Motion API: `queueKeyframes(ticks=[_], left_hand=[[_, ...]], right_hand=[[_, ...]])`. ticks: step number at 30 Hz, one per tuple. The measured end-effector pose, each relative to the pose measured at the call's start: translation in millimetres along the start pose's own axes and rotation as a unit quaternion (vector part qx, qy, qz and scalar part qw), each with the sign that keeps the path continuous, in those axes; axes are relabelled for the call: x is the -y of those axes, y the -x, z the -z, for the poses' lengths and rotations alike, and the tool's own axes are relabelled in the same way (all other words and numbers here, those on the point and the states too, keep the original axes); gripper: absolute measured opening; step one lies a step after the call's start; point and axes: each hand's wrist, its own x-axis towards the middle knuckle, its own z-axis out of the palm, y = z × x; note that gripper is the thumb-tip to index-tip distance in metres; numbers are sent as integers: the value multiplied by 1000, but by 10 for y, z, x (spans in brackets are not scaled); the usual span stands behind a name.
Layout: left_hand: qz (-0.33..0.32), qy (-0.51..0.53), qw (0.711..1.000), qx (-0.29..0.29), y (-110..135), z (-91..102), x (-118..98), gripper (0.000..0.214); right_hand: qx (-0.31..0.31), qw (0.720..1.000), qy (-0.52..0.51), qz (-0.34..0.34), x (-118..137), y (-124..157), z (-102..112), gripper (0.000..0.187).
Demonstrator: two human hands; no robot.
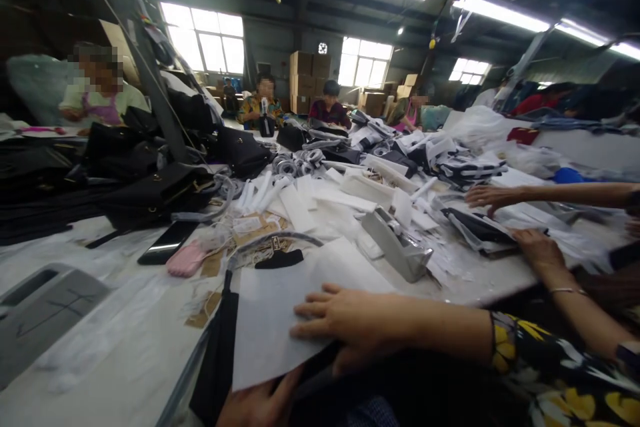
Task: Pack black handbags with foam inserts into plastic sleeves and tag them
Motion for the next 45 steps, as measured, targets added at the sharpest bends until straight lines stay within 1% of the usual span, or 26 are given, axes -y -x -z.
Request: queueKeyframes(ticks=[1, 3, 4, 5, 8, 9, 10, 11, 13, 15, 17, 19, 21, 23, 26, 28, 32, 34, 35, 37, 39, 41, 42, 43, 44, 45], left_hand=[[18, 18, 1000, 9, -19, 55, -38, 58], [59, 40, 997, 18, -85, 176, -94, 60], [71, 45, 996, 25, -124, 233, -108, 61], [79, 47, 995, 29, -162, 283, -114, 63], [70, 38, 996, 28, -239, 382, -107, 66], [70, 39, 996, 24, -250, 396, -105, 66], [74, 45, 996, 22, -251, 401, -106, 64], [81, 52, 995, 22, -245, 396, -111, 62], [84, 56, 995, 16, -211, 359, -131, 57], [87, 34, 996, -12, -155, 298, -159, 52], [98, 4, 994, -49, -97, 235, -188, 49], [110, -7, 991, -71, -61, 199, -209, 46], [116, 2, 991, -73, -63, 206, -218, 41], [119, 17, 990, -68, -101, 251, -214, 39], [115, 49, 991, -43, -180, 327, -193, 42], [114, 64, 991, -29, -211, 339, -177, 44], [98, 57, 994, -2, -184, 324, -181, 48], [90, 47, 995, 17, -166, 406, -231, 50], [94, 43, 994, 29, -172, 493, -269, 50], [111, 42, 991, 56, -239, 749, -353, 44], [115, 60, 989, 74, -394, 1047, -404, 30], [122, 90, 986, 75, -610, 1258, -372, 23], [130, 101, 984, 71, -716, 1295, -318, 23], [134, 108, 983, 63, -806, 1277, -243, 21], [114, 118, 985, 55, -868, 1206, -152, 20], [101, 122, 986, 50, -896, 1093, -55, 24]], right_hand=[[10, 1000, -29, -3, -94, 38, 17, 73], [11, 995, -94, -15, -262, 72, 37, 55], [-1, 992, -126, -27, -322, 71, 37, 48], [-23, 986, -156, -45, -360, 61, 33, 44], [-121, 966, -210, -93, -328, 17, 5, 47], [-140, 964, -208, -91, -279, 3, -14, 50], [-142, 967, -194, -81, -220, -8, -42, 54], [-128, 975, -167, -70, -155, -18, -82, 57], [-78, 991, -95, -60, -28, -30, -199, 63], [-39, 997, -36, -63, 79, -32, -342, 65], [-26, 997, -7, -67, 157, -24, -473, 66], [-24, 997, 1, -78, 200, -12, -556, 68], [-22, 996, 1, -89, 206, -4, -580, 69], [-14, 996, -4, -93, 176, -4, -553, 68], [-7, 996, -10, -92, 102, -18, -479, 63], [-7, 996, -13, -90, 64, -31, -448, 61], [-17, 996, -20, -83, 44, -42, -472, 63], [-28, 996, -22, -80, 47, -37, -512, 63], [-33, 996, -22, -77, 47, -34, -534, 63], [-45, 996, -24, -70, 41, -27, -577, 63], [-55, 996, -25, -64, 31, -26, -618, 64], [-63, 996, -25, -63, 21, -30, -653, 64], [-66, 995, -26, -63, 17, -31, -668, 64], [-69, 995, -28, -64, 15, -32, -679, 63], [-72, 995, -32, -64, 13, -30, -687, 62], [-74, 995, -37, -63, 12, -26, -689, 62]])
